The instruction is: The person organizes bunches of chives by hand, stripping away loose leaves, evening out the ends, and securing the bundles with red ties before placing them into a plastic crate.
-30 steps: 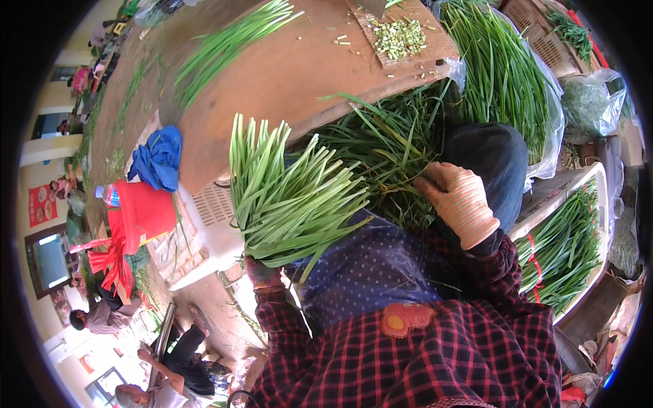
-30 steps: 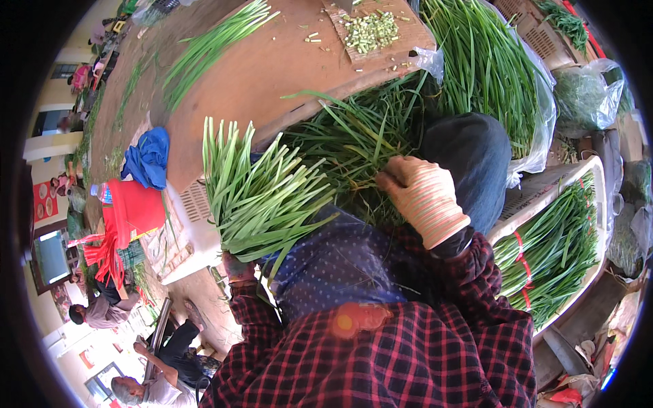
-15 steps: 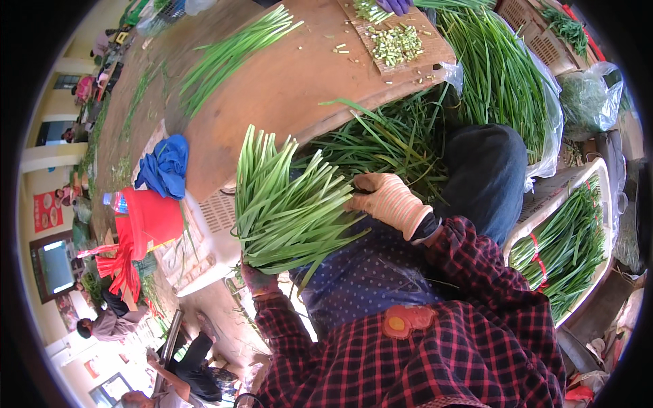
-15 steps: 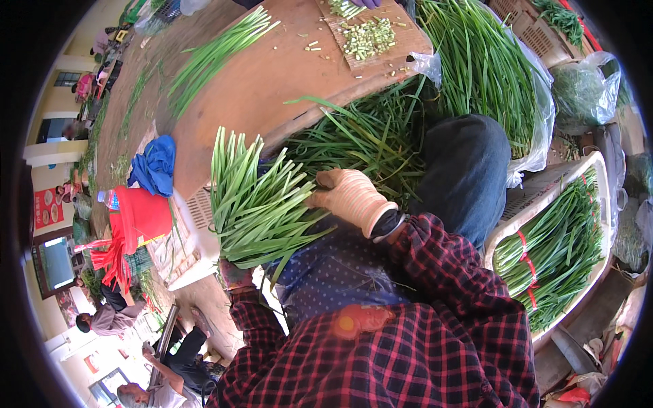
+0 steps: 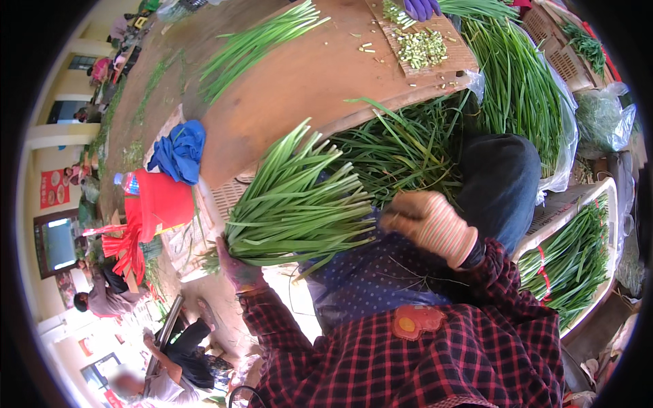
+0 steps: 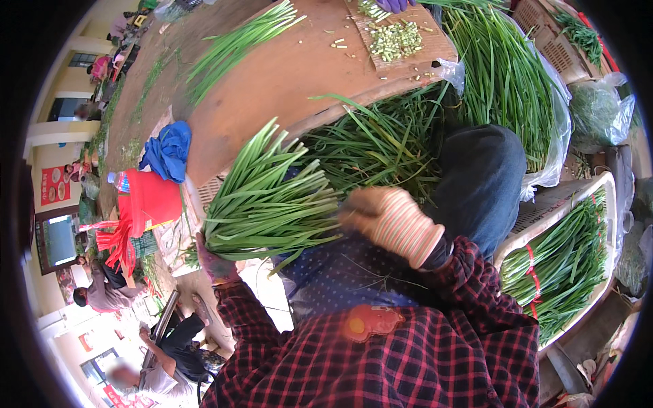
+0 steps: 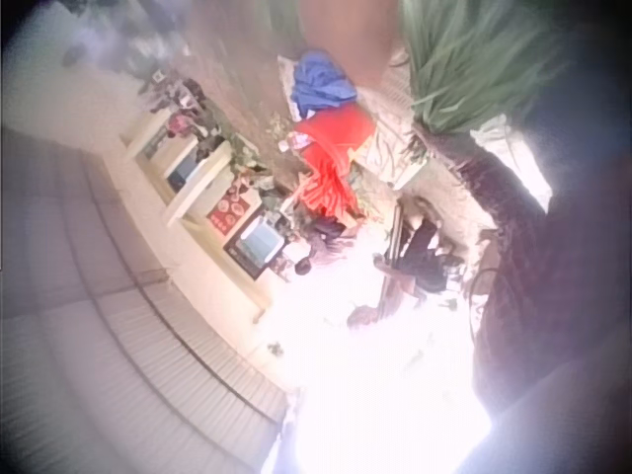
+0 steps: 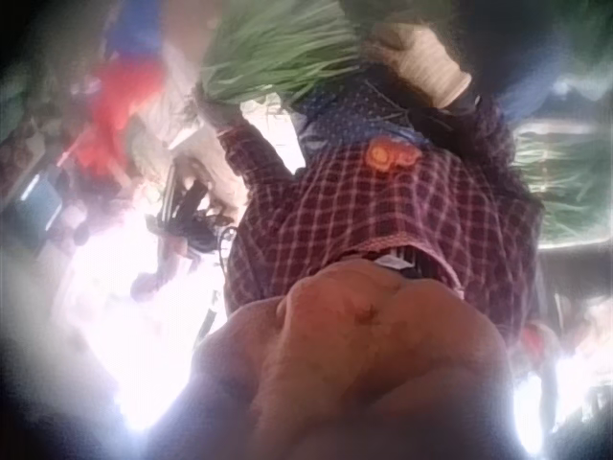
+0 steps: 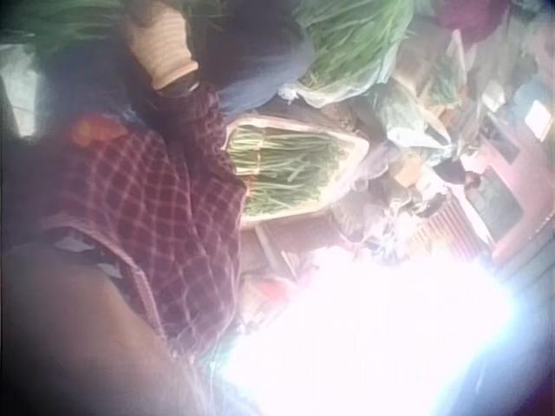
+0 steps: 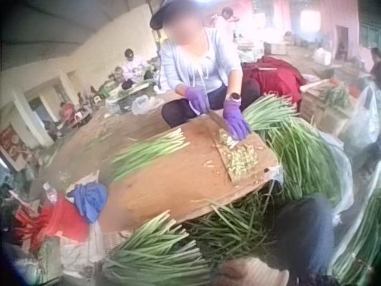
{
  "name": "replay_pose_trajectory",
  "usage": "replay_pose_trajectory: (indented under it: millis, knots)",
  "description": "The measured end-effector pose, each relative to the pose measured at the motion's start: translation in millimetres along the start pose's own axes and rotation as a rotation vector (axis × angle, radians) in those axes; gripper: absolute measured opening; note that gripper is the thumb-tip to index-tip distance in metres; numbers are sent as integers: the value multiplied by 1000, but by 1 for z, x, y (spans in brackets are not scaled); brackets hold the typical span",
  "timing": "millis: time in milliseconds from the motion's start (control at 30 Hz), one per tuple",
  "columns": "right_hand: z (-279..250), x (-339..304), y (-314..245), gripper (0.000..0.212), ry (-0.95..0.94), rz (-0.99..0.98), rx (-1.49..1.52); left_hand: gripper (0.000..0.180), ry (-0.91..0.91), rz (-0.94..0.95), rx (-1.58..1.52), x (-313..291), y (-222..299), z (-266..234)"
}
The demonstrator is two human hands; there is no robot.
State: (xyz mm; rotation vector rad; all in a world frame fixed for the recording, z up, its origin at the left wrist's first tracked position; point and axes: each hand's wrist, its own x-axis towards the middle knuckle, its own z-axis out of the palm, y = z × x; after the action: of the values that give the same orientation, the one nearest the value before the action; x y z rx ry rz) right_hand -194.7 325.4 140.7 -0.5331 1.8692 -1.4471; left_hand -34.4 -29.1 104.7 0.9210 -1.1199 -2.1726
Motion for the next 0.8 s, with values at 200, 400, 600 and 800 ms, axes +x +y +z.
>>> replay_pose_trajectory:
  millis: [200, 400, 600, 800]
  knots:
    - [60, 32, -4, 36, -618, -5, -303, 27, -187, 149, -104, 9, 45, 84]
    - [80, 63, 5, 45, -669, -215, 584, 20, -462, 304, -133, -3, 77, 184]
    - [43, 69, -3, 69, -481, -309, 1403, 26, -691, 354, -121, -11, 82, 207]
    - [32, 68, 16, 93, -412, -254, 1432, 34, -764, 430, 269, -22, 69, 176]
